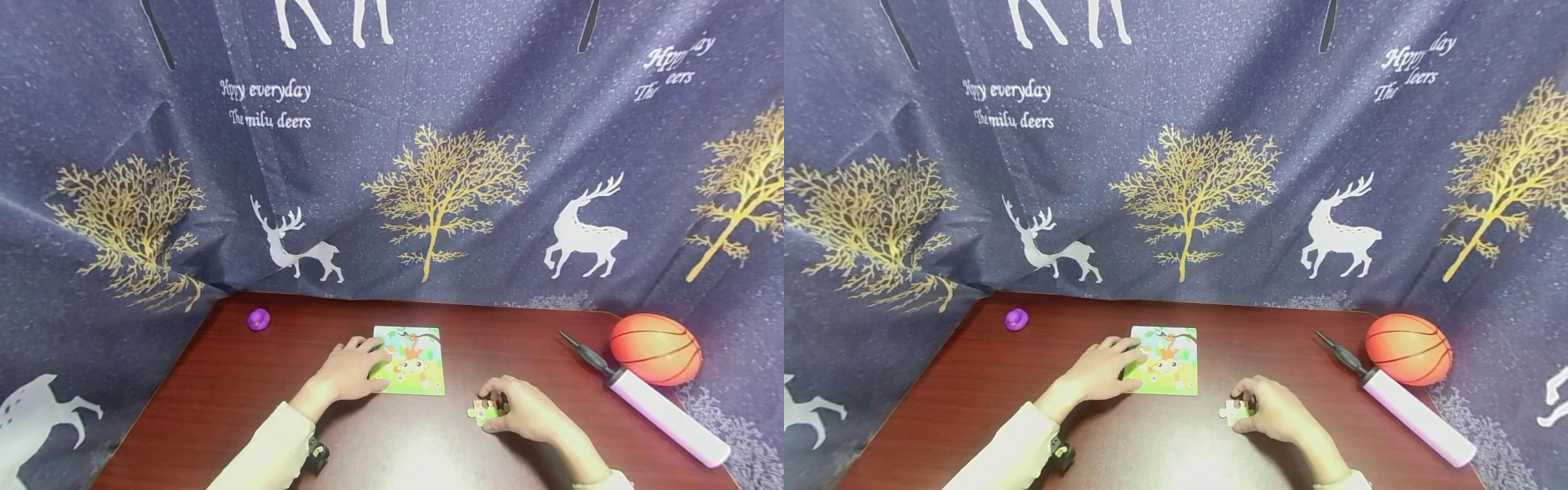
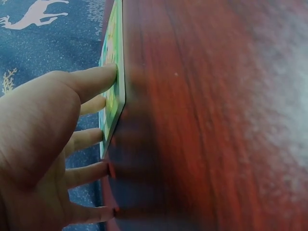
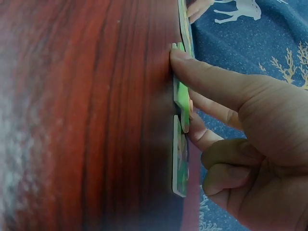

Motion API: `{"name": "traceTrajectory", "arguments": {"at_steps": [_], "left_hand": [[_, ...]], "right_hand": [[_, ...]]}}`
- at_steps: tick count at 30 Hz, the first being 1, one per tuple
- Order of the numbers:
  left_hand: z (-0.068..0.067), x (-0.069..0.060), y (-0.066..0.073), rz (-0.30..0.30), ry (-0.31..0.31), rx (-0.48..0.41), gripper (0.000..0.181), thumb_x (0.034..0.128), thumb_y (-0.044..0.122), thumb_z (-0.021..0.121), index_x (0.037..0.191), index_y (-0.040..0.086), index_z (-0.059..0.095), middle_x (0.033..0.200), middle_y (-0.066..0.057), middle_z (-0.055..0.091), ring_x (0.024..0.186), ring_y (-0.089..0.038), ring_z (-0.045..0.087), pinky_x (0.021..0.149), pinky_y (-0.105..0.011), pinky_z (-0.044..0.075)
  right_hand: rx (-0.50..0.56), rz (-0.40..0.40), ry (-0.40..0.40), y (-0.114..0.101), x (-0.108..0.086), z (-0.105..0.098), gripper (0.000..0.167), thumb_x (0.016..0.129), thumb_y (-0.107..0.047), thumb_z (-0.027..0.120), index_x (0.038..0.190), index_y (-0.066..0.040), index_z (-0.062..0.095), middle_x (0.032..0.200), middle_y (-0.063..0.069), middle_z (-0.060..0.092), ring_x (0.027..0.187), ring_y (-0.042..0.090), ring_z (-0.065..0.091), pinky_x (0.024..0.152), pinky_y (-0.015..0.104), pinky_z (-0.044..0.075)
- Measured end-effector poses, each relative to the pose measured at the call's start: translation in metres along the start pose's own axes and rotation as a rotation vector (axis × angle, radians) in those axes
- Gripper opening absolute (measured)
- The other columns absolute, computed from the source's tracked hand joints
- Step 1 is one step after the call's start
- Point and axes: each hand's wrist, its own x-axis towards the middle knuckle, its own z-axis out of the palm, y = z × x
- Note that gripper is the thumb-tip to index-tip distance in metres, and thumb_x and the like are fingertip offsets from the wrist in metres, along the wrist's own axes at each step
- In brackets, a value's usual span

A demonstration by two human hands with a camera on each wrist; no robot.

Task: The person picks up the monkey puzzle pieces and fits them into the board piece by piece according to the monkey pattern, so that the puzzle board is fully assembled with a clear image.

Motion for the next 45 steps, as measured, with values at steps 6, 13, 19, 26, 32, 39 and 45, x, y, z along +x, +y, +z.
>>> {"name": "traceTrajectory", "arguments": {"at_steps": [6, 13, 19, 26, 32, 39, 45], "left_hand": [[0.002, 0.007, -0.001, -0.004, -0.005, 0.033, 0.065, 0.0917, 0.056, 0.070, 0.149, 0.027, 0.059, 0.151, -0.005, 0.049, 0.133, -0.032, 0.046, 0.097, -0.061, 0.045], [0.007, 0.011, -0.004, -0.038, -0.020, 0.022, 0.063, 0.0931, 0.062, 0.065, 0.147, 0.030, 0.060, 0.157, -0.005, 0.046, 0.144, -0.036, 0.039, 0.106, -0.074, 0.035], [0.005, 0.012, -0.005, -0.084, -0.074, -0.010, 0.074, 0.0933, 0.068, 0.061, 0.157, 0.032, 0.049, 0.167, -0.004, 0.033, 0.152, -0.043, 0.025, 0.106, -0.082, 0.024], [0.004, 0.011, -0.007, -0.107, -0.087, -0.031, 0.075, 0.0935, 0.069, 0.060, 0.158, 0.034, 0.047, 0.170, -0.003, 0.027, 0.154, -0.046, 0.020, 0.105, -0.085, 0.019], [0.005, 0.012, -0.006, -0.109, -0.074, -0.025, 0.069, 0.0972, 0.063, 0.058, 0.158, 0.033, 0.047, 0.170, -0.003, 0.028, 0.154, -0.045, 0.021, 0.104, -0.085, 0.020], [0.004, 0.013, -0.005, -0.118, -0.067, -0.027, 0.063, 0.0998, 0.056, 0.058, 0.157, 0.033, 0.048, 0.169, -0.003, 0.030, 0.153, -0.045, 0.023, 0.105, -0.085, 0.020], [0.004, 0.013, -0.004, -0.115, -0.053, -0.026, 0.066, 0.0966, 0.059, 0.061, 0.156, 0.033, 0.050, 0.168, -0.003, 0.032, 0.152, -0.046, 0.025, 0.104, -0.085, 0.021]], "right_hand": [[-0.069, 0.037, 0.025, 0.001, -0.002, 0.002, 0.039, 0.067, -0.043, 0.096, 0.093, -0.030, 0.070, 0.084, -0.015, 0.056, 0.072, 0.000, 0.050, 0.062, 0.027, 0.043], [-0.075, 0.007, 0.047, 0.004, -0.005, 0.001, 0.030, 0.077, -0.046, 0.090, 0.097, -0.036, 0.070, 0.082, -0.022, 0.057, 0.072, -0.001, 0.052, 0.060, 0.027, 0.043], [-0.049, -0.037, 0.054, 0.008, -0.007, -0.002, 0.025, 0.090, -0.027, 0.082, 0.114, -0.030, 0.075, 0.083, -0.024, 0.060, 0.073, -0.004, 0.055, 0.063, 0.027, 0.047], [-0.011, -0.006, 0.083, 0.009, -0.010, -0.004, 0.016, 0.090, -0.028, 0.082, 0.104, -0.028, 0.073, 0.083, -0.025, 0.064, 0.070, -0.005, 0.057, 0.061, 0.025, 0.046], [0.029, -0.046, 0.103, 0.009, -0.009, -0.002, 0.016, 0.094, -0.030, 0.079, 0.109, -0.030, 0.072, 0.084, -0.024, 0.069, 0.069, -0.005, 0.060, 0.060, 0.025, 0.047], [0.140, -0.011, 0.161, 0.007, 0.001, 0.004, 0.010, 0.093, -0.023, 0.080, 0.102, -0.022, 0.074, 0.078, -0.018, 0.070, 0.062, 0.000, 0.062, 0.060, 0.024, 0.050], [0.184, 0.056, 0.171, 0.001, 0.013, 0.009, 0.007, 0.096, -0.029, 0.077, 0.101, -0.027, 0.073, 0.075, -0.016, 0.069, 0.056, 0.004, 0.063, 0.065, 0.025, 0.049]]}}
